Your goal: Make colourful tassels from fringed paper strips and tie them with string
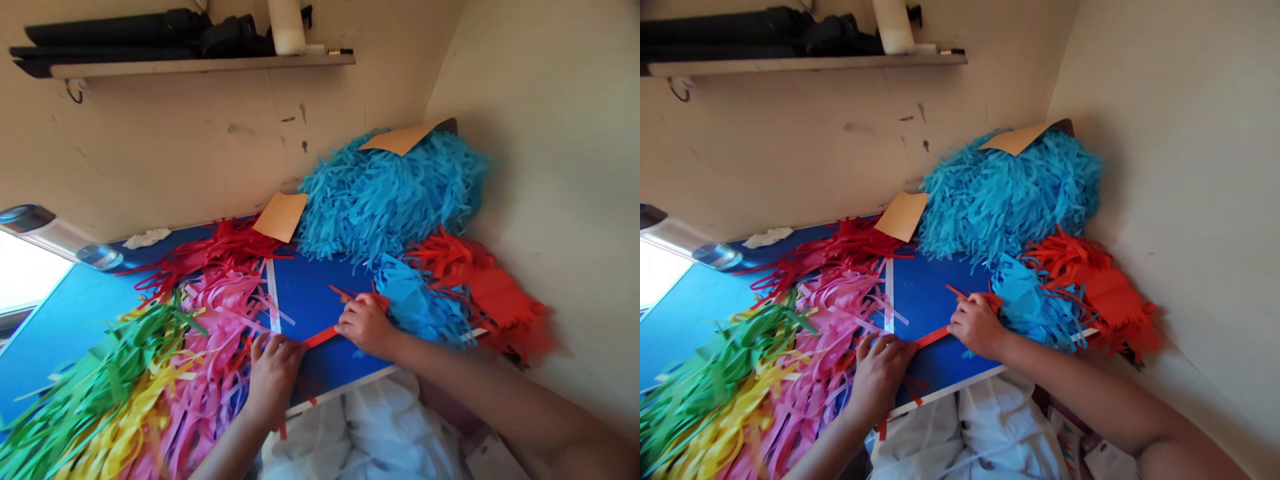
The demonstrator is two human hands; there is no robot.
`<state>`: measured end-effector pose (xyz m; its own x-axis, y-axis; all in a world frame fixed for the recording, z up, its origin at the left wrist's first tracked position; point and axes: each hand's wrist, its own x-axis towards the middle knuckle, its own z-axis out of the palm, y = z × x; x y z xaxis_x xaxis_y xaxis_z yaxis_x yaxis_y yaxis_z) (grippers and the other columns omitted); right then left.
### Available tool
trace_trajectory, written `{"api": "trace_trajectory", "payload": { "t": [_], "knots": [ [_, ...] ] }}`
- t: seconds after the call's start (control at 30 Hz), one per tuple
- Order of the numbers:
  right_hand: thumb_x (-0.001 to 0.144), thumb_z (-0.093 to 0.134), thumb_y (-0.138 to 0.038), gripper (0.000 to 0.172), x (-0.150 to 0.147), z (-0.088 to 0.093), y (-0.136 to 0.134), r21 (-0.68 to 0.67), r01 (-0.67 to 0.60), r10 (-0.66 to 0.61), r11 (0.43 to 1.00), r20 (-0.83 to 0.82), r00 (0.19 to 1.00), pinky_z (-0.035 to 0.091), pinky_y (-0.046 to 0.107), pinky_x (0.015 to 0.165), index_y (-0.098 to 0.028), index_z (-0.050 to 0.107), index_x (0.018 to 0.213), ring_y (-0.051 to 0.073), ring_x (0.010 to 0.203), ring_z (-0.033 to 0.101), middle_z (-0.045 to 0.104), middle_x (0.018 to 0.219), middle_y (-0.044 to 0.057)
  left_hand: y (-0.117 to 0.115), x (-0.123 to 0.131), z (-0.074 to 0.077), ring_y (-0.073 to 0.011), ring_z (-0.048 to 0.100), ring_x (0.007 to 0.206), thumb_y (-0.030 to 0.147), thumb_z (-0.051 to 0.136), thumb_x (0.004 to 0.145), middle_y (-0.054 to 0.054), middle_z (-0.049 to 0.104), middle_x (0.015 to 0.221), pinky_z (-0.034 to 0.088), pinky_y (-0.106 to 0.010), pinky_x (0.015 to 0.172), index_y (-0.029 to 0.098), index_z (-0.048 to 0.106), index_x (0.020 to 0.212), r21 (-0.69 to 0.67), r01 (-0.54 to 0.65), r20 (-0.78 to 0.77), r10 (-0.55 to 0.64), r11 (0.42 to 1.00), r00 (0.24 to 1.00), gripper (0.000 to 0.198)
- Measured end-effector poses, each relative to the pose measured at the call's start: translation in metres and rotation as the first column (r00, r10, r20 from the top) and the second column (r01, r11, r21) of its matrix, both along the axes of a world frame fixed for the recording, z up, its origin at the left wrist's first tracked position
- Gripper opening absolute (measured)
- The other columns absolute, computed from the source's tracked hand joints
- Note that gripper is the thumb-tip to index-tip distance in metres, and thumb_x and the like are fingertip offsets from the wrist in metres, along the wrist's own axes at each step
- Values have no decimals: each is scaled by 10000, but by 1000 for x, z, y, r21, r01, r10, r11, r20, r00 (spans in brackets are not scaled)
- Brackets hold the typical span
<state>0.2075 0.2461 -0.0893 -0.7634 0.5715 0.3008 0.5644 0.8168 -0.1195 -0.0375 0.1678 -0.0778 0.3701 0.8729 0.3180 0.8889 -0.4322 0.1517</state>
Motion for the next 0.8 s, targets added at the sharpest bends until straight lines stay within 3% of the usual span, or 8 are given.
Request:
{"api": "trace_trajectory", "payload": {
  "t": [0.1,0.17,0.27,0.53,0.8],
  "knots": [
    [891,701,-312,88,11,0,9,-158,38,-52,987,-87,995,284,369,849,-277,741,821,163,927,552,715,896,-25,7,-8,-2,-207,627,858,292,554,919,-9,746,838,406,-402,871,291,757,843,-138,-30,153,52,990,987,216],
    [781,811,-322,116,14,2,14,-304,76,-121,950,-130,984,312,331,810,-250,740,725,153,897,564,707,863,-28,10,-11,-3,-208,628,821,353,550,918,-18,737,802,420,-386,826,277,757,799,-203,-46,195,87,978,977,251],
    [764,823,-304,112,15,6,19,-418,103,-168,903,-121,978,340,300,784,-241,746,712,144,869,568,698,836,-29,11,-10,-2,-227,632,845,399,552,911,-24,736,795,403,-404,839,279,760,806,-201,-76,192,115,977,975,262],
    [791,784,-310,128,10,8,24,-470,169,-230,867,-75,970,325,315,760,-234,742,697,167,852,574,709,817,-10,13,0,5,-227,624,828,387,528,911,-22,710,742,358,-399,812,248,714,706,-185,-137,143,165,973,976,309],
    [776,757,-301,158,-3,24,26,-457,312,-274,833,149,950,297,311,734,-211,675,676,179,861,569,680,830,-11,30,3,18,-226,608,802,304,577,870,-20,712,725,341,-387,773,232,682,666,-298,-141,-58,129,944,990,241]
  ]
}}
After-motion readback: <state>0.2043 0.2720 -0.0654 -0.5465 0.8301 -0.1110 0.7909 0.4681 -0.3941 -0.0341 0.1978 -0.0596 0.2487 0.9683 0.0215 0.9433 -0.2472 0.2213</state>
